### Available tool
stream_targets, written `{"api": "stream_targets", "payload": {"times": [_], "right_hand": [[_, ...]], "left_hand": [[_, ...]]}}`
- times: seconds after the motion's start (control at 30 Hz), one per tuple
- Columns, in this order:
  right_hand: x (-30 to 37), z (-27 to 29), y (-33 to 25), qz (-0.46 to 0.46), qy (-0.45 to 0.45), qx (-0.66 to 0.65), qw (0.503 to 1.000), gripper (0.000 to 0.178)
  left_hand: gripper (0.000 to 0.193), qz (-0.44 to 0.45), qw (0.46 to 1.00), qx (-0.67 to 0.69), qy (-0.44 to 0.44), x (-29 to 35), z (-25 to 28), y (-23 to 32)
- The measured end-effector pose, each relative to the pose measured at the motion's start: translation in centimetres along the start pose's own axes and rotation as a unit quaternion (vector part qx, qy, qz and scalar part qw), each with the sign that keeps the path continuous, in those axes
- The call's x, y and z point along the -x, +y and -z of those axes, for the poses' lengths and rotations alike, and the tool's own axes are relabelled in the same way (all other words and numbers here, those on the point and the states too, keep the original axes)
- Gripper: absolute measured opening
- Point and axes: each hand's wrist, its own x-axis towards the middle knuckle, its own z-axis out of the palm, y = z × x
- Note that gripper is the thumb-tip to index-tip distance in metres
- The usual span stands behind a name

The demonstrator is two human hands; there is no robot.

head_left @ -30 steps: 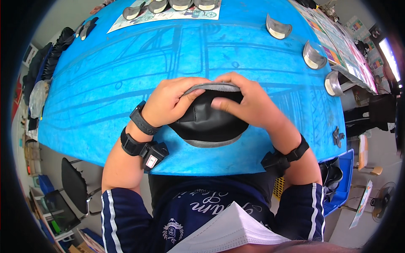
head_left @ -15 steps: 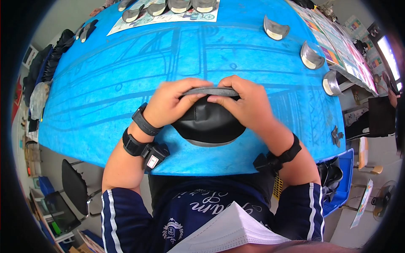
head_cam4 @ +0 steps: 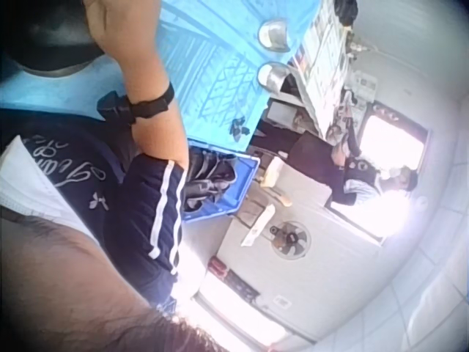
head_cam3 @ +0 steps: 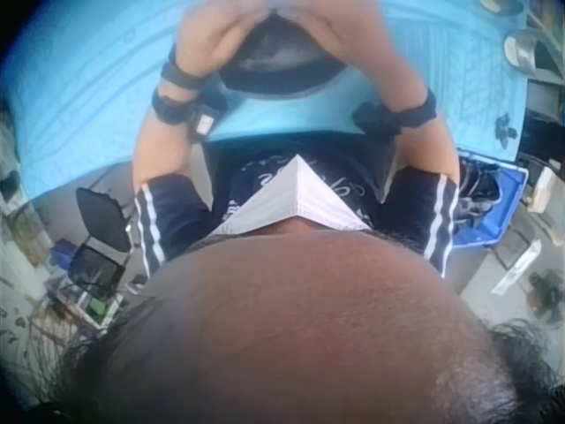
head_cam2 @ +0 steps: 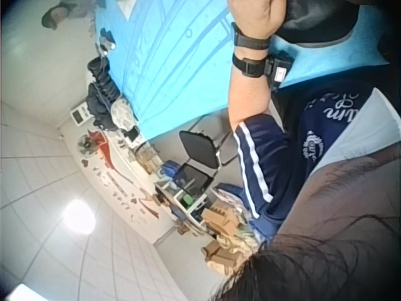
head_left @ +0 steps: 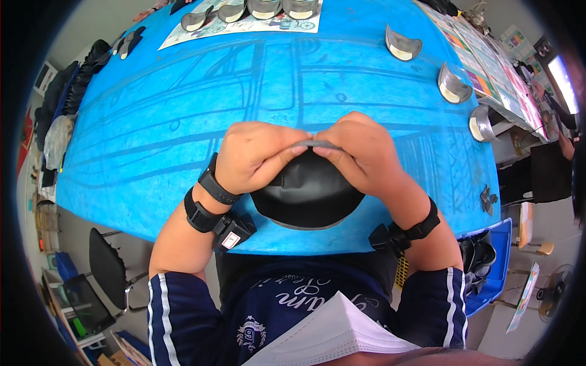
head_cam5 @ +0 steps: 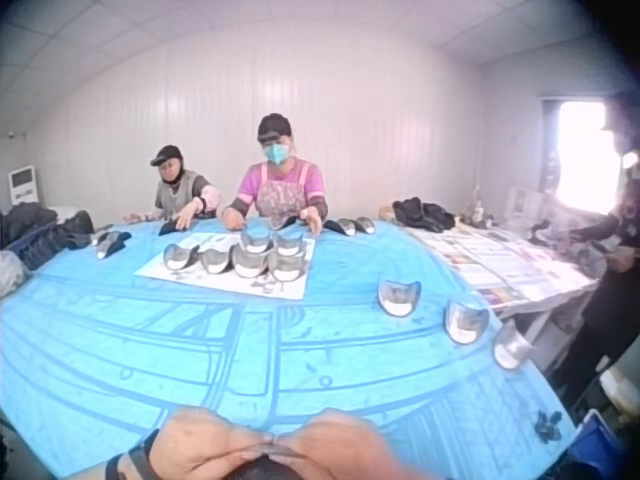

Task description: Inspecting and demonstrating the flexibility of shoe heel components at a workstation.

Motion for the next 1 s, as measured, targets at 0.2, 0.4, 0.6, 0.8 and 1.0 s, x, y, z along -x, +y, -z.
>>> {"api": "stream_targets", "payload": {"times": [0.2,0.4,0.6,0.8,1.0], "right_hand": [[0.6,-1.0,0.3,-0.155,0.084,-0.147,0.973,0.014],[0.4,-0.8,-0.2,-0.167,0.026,-0.089,0.982,0.014],[0.2,-0.5,0.5,-0.362,0.087,-0.296,0.88,0.014],[0.5,0.1,1.6,-0.297,0.199,-0.338,0.87,0.017],[-0.6,0.9,2.0,-0.307,0.167,-0.438,0.828,0.067]], "left_hand": [[0.028,0.117,0.992,0.039,0.01,-0.2,-0.3,0.2],[0.018,0.056,0.998,0.012,0.023,0.2,-0.7,-0.9],[0.013,0.137,0.986,0.014,0.095,0.3,0.7,-1.0],[0.023,0.246,0.95,0.147,0.127,0.3,1.2,-2.3],[0.019,0.233,0.939,0.213,0.137,0.5,1.7,-2.7]]}}
